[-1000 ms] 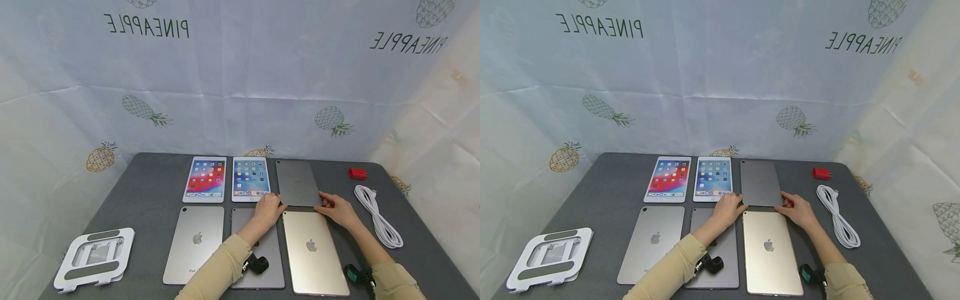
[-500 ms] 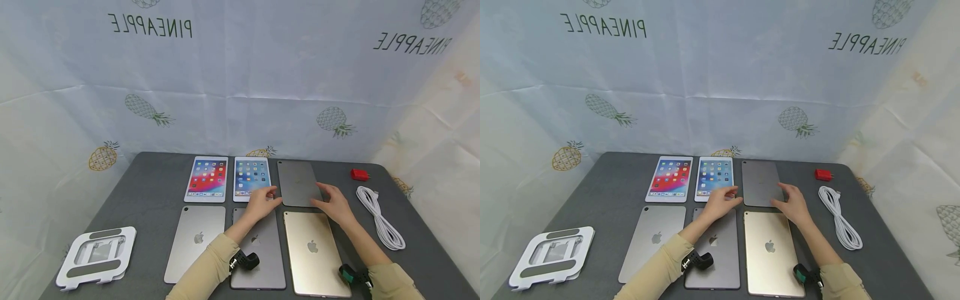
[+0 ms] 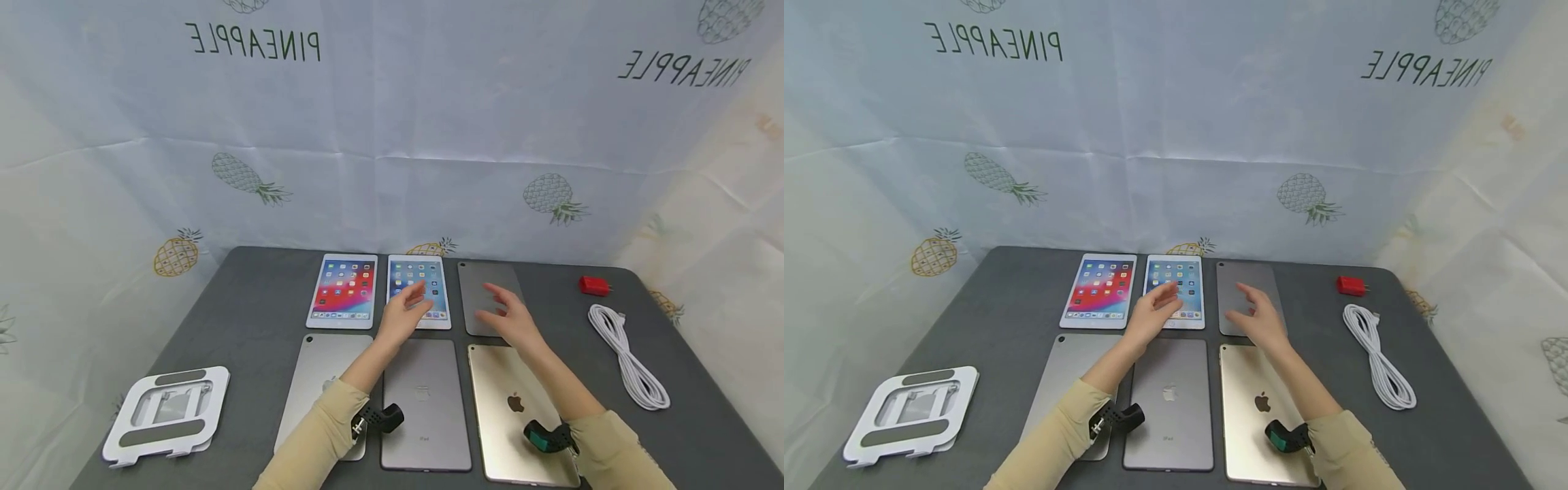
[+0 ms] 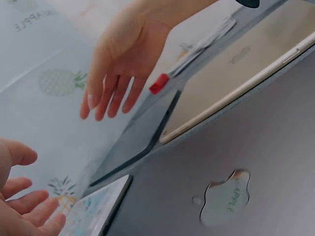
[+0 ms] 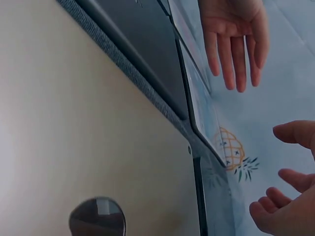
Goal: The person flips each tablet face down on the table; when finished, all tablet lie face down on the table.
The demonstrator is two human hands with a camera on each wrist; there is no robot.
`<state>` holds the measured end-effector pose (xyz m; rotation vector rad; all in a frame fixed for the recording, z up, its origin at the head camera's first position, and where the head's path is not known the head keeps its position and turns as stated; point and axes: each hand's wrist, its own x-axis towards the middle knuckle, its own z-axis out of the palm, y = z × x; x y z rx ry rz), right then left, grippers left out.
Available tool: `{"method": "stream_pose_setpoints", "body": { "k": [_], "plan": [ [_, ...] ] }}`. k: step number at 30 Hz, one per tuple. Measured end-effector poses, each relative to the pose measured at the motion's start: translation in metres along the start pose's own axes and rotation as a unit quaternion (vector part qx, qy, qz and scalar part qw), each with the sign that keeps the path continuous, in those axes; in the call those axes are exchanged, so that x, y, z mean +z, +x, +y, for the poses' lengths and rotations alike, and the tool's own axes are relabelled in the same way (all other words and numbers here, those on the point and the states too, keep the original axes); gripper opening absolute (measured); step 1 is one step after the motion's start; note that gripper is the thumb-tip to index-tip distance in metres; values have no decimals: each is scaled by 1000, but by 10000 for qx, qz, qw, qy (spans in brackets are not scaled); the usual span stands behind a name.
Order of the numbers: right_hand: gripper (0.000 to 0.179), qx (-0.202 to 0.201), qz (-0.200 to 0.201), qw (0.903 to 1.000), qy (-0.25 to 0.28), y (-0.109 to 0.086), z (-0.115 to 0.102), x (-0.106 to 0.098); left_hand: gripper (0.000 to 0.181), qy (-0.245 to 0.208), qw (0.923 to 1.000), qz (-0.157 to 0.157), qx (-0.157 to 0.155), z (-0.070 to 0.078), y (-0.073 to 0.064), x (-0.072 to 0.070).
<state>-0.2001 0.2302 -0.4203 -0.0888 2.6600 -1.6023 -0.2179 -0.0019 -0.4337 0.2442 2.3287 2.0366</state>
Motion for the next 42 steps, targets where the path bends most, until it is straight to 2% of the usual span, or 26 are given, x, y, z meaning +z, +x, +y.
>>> {"method": "stream_pose_setpoints", "body": {
  "k": [5,10,21,29,36,42],
  "plan": [
    [68,58,-144,9997,180,6,-7,16,49,-184,9997,169,-61,-2,-1,-13],
    [69,248,-300,9985,395,8,-11,31,49,-230,9986,357,-311,-6,-3,-25],
    [71,549,-644,9932,803,6,-14,55,48,-41,9951,654,-741,-15,-11,-34],
    [75,729,-619,9881,1202,5,-9,64,50,148,9948,513,-868,-20,-16,-38],
    [74,923,-387,9811,1655,10,-10,70,48,303,9933,666,-889,-23,-15,-37],
    [68,1390,-199,9668,2134,13,-14,68,47,450,9929,678,-869,-24,-14,-36]
  ]
}}
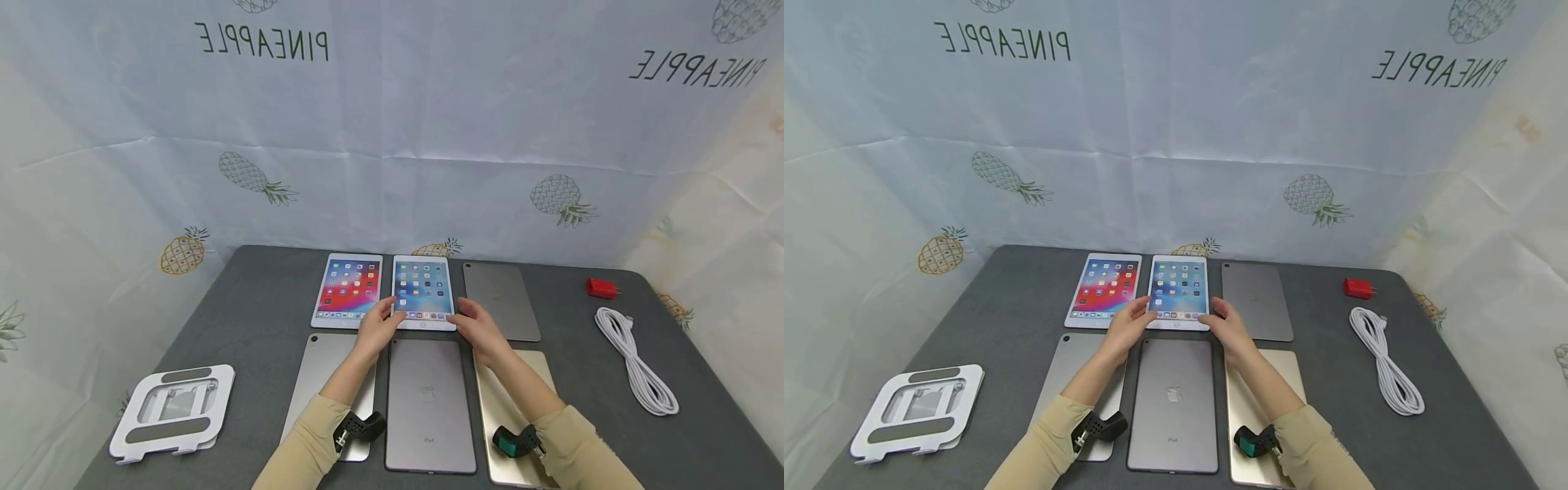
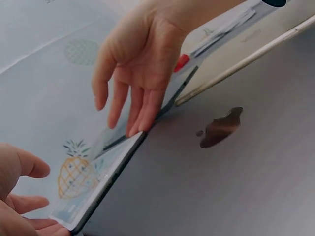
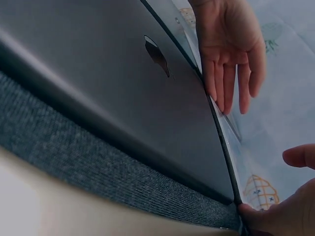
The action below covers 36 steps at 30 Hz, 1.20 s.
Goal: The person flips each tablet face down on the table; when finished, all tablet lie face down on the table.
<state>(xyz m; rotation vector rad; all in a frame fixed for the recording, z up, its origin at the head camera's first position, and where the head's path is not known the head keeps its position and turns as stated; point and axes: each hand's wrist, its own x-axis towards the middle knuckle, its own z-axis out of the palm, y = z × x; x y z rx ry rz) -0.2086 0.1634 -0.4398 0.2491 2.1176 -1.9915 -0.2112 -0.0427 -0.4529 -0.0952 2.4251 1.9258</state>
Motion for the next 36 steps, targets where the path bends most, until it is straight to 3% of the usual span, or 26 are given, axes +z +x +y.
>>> {"method": "stream_pose_setpoints", "body": {
  "k": [8,17,26,36],
  "plan": [
    [63,183,130,9984,517,-1,-1,-4,47,53,9999,-110,7,2,-2,0],
    [56,224,146,9983,524,-1,3,-9,47,63,9997,-217,62,2,-3,1],
    [56,-250,314,9991,-116,-3,1,-11,51,-23,9976,-679,95,1,-5,8],
    [54,-1064,417,9909,-714,-12,-21,-17,47,-147,9948,-978,225,4,-6,22]
  ]
}}
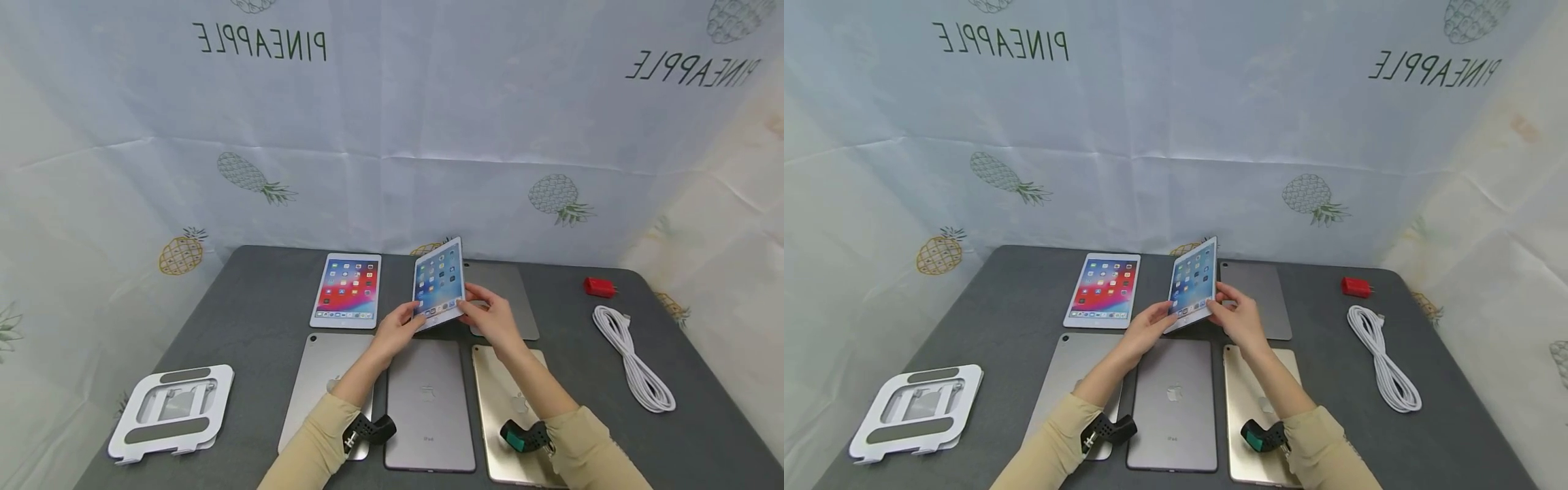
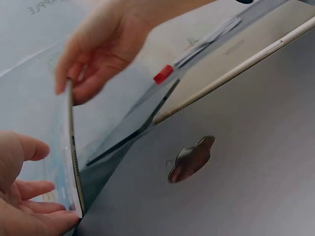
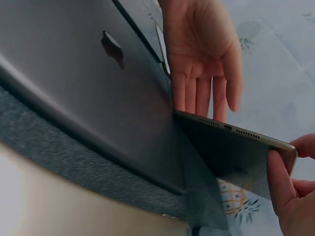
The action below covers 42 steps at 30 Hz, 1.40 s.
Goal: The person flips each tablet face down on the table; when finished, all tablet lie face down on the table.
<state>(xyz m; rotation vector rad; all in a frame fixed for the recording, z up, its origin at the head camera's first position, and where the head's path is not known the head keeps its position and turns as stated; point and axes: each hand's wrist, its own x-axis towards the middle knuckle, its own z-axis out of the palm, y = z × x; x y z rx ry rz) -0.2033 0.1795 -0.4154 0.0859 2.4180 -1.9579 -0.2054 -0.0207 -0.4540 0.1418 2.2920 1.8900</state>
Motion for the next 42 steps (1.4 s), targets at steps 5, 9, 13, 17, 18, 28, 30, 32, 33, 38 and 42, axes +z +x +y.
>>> {"method": "stream_pose_setpoints", "body": {
  "k": [5,9,13,17,18,28,30,32,33,38,42],
  "plan": [
    [55,-513,-117,9975,-475,-2,-14,5,44,-128,9998,-120,130,0,0,3],
    [60,-1007,-282,9882,-1120,-3,-23,14,44,-310,9994,-121,71,1,-1,0],
    [67,-1643,-399,9658,-1967,-2,-26,24,44,-631,9977,-232,-27,16,-7,-10],
    [71,-2002,-398,9548,-2161,-2,-26,32,41,-577,9978,-167,273,46,-20,-22],
    [71,-2046,-379,9541,-2156,-2,-26,34,40,-459,9979,-88,449,53,-22,-23],
    [76,-2435,-306,9476,-2045,-1,-17,46,51,650,9770,257,2012,58,-8,-19],
    [78,-2512,-349,9469,-1977,-2,-15,49,51,770,9757,314,2029,58,-7,-19],
    [79,-2496,-417,9486,-1902,-2,-13,51,51,853,9743,363,2051,58,-7,-19],
    [80,-2446,-452,9504,-1867,-2,-12,52,51,887,9740,384,2049,57,-7,-19],
    [77,-2138,-624,9601,-1694,-2,-6,56,50,800,9747,381,2054,54,-6,-22],
    [75,-1883,-796,9668,-1533,-1,0,59,51,568,9775,398,1990,51,-4,-26]
  ]
}}
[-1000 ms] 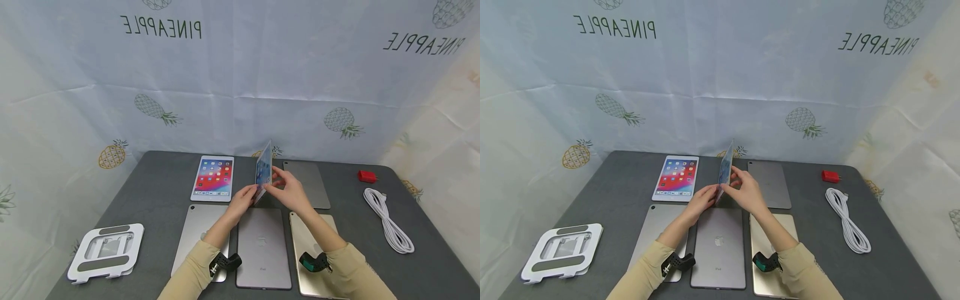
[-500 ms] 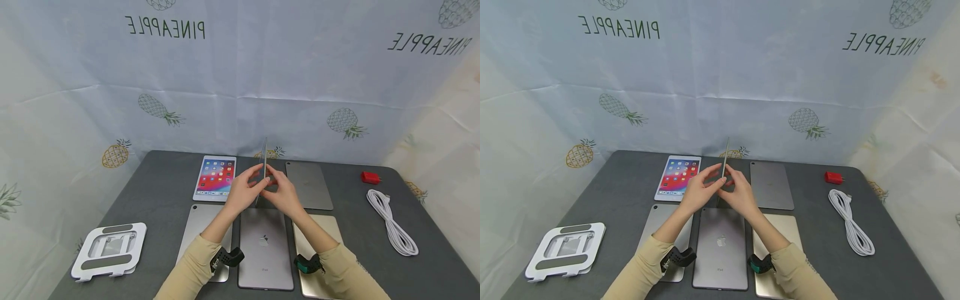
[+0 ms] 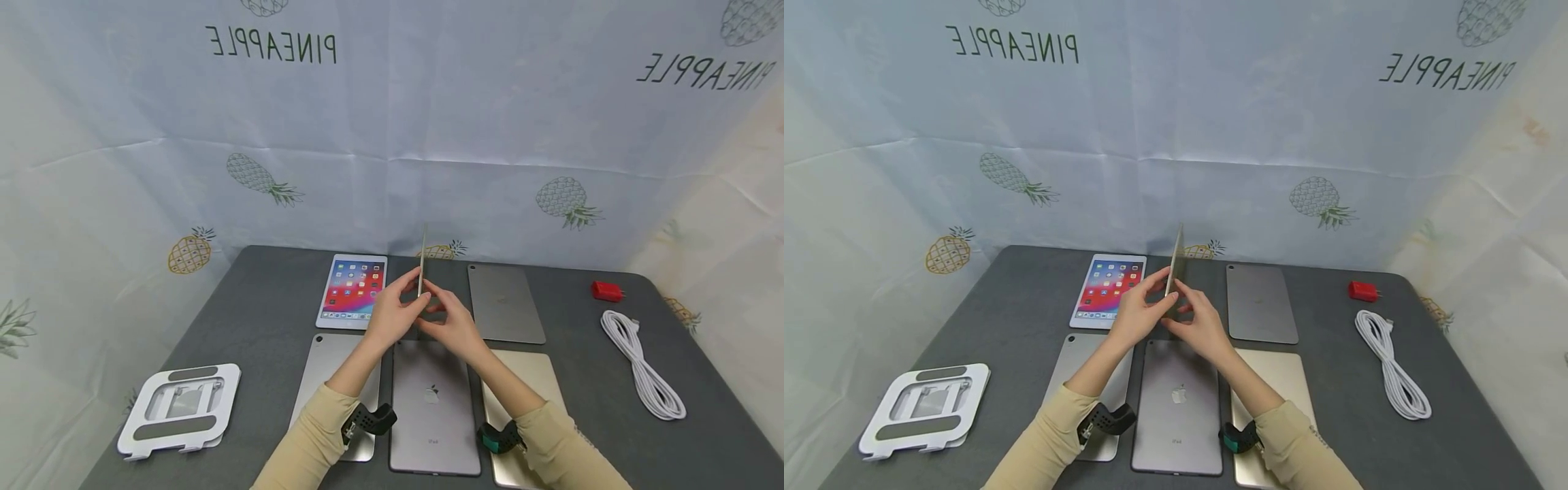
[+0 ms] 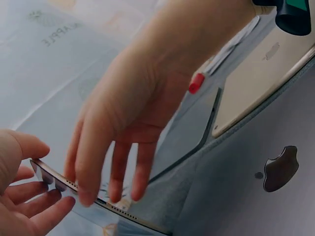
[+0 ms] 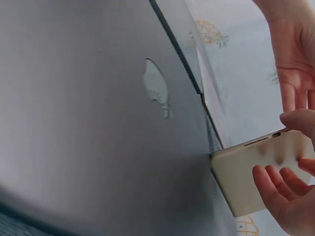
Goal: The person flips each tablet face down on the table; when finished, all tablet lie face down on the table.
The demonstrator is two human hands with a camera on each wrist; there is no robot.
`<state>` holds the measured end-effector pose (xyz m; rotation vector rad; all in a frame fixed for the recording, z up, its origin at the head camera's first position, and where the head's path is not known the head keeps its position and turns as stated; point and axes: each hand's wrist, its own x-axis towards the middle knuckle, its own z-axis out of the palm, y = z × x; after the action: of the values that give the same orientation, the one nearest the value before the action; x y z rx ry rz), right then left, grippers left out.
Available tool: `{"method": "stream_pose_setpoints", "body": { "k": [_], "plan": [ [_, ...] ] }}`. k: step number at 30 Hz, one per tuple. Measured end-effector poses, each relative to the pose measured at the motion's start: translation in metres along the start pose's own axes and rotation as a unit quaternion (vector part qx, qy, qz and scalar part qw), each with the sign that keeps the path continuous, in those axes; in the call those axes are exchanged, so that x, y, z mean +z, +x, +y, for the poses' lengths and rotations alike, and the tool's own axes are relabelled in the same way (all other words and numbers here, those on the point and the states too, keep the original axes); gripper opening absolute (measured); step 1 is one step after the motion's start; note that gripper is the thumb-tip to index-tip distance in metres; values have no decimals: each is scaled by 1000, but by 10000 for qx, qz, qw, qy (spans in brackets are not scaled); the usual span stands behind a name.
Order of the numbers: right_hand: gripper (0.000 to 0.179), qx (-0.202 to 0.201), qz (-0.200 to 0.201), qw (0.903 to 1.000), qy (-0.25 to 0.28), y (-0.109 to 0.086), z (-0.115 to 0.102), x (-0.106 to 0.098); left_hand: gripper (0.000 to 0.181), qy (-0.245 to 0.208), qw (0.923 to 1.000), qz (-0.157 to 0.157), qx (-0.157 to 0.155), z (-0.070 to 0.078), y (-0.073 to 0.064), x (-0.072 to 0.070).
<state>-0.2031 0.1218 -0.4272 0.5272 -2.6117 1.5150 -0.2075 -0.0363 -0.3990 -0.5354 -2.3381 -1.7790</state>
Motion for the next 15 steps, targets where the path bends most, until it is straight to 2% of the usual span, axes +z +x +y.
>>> {"method": "stream_pose_setpoints", "body": {
  "k": [7,11,15],
  "plan": [
    [74,361,-234,9991,56,-2,9,9,51,170,9989,405,-133,-6,-1,-7],
    [72,499,-381,9980,-8,-3,16,15,52,-25,9977,640,-208,-9,-2,-10],
    [72,667,-470,9966,60,-3,19,18,50,-322,9947,887,-421,-12,-3,-12]
  ]
}}
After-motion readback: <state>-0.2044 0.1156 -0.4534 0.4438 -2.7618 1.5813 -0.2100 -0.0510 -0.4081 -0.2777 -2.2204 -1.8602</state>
